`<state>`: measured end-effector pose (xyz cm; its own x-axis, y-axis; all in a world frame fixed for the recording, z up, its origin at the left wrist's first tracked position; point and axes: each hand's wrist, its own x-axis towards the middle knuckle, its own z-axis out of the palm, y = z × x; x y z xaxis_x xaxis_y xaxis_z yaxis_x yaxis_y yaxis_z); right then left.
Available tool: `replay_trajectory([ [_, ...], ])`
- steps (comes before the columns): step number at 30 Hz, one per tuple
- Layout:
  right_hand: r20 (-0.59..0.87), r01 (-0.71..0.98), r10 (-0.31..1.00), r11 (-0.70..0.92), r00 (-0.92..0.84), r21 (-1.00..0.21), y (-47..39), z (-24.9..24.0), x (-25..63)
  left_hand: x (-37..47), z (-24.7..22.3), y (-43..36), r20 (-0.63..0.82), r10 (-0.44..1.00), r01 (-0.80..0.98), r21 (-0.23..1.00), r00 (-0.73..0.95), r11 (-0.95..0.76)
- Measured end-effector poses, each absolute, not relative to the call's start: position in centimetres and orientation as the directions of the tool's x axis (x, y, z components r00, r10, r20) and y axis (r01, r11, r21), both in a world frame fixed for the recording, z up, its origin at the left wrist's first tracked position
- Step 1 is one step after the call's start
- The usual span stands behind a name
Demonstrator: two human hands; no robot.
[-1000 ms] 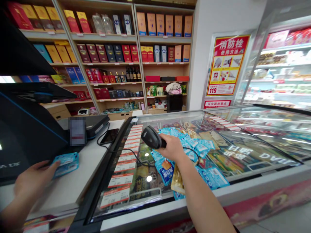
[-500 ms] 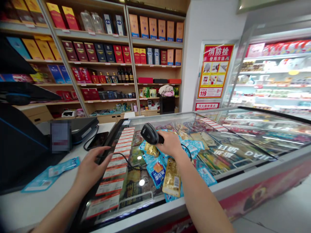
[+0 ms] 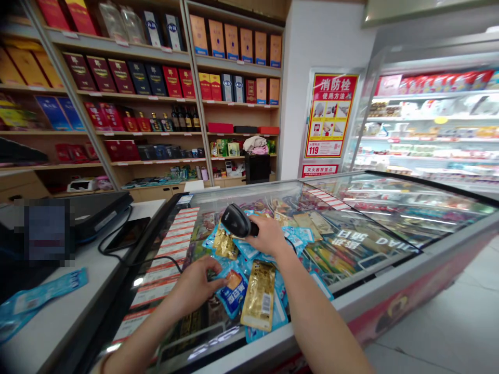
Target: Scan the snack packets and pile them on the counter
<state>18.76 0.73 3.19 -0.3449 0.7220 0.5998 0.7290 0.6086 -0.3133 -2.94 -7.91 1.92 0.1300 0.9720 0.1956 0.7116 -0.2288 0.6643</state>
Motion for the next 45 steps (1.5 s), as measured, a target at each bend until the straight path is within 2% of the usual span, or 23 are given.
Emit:
replay_trajectory([
  [3,0.613,0.717,0.724,0.606,-0.318,-0.343,0.5,3.3,18.7,-4.9,2.8,-7.7,0.099,0.99,0.421,0.897,0.102,-0.133],
  [5,0.618,0.705,0.72,0.614,-0.315,-0.355,0.5,3.3,18.6,-6.0,3.3,-7.7,-0.006,1.0,0.219,0.976,0.02,0.001],
  [8,0.637,0.689,0.704,0.631,-0.316,-0.356,0.4,3.2,18.5,-6.9,3.8,-7.5,-0.127,0.988,-0.075,0.99,-0.091,0.121],
  [11,0.652,0.671,0.683,0.655,-0.328,-0.348,0.1,3.3,18.3,-6.9,4.1,-7.1,-0.114,0.983,-0.311,0.948,-0.143,0.065],
  [13,0.659,0.642,0.666,0.682,-0.349,-0.35,-0.2,3.3,18.0,-7.0,4.0,-6.8,-0.096,0.977,-0.391,0.92,-0.189,0.015],
  [15,0.662,0.61,0.651,0.708,-0.371,-0.355,-0.5,3.4,17.8,-7.2,3.8,-6.4,-0.077,0.961,-0.404,0.914,-0.267,-0.039],
  [20,0.631,0.542,0.631,0.756,-0.452,-0.367,-0.9,3.3,17.4,-8.0,2.8,-5.8,0.044,0.9,-0.303,0.933,-0.433,-0.192],
  [26,0.597,0.532,0.645,0.752,-0.476,-0.388,-1.1,3.3,17.5,-8.1,2.6,-5.4,-0.041,0.819,-0.361,0.909,-0.573,-0.208],
  [32,0.579,0.508,0.627,0.773,-0.521,-0.38,-1.3,3.3,17.1,-8.0,2.5,-5.2,-0.013,0.883,-0.416,0.885,-0.47,-0.209],
  [39,0.556,0.496,0.614,0.787,-0.561,-0.367,-1.4,3.2,16.7,-7.7,2.0,-4.8,-0.083,0.863,-0.516,0.828,-0.498,-0.218],
  [45,0.544,0.533,0.631,0.77,-0.553,-0.352,-1.4,3.1,16.6,-7.5,1.8,-4.6,-0.101,0.864,-0.535,0.818,-0.493,-0.209],
])
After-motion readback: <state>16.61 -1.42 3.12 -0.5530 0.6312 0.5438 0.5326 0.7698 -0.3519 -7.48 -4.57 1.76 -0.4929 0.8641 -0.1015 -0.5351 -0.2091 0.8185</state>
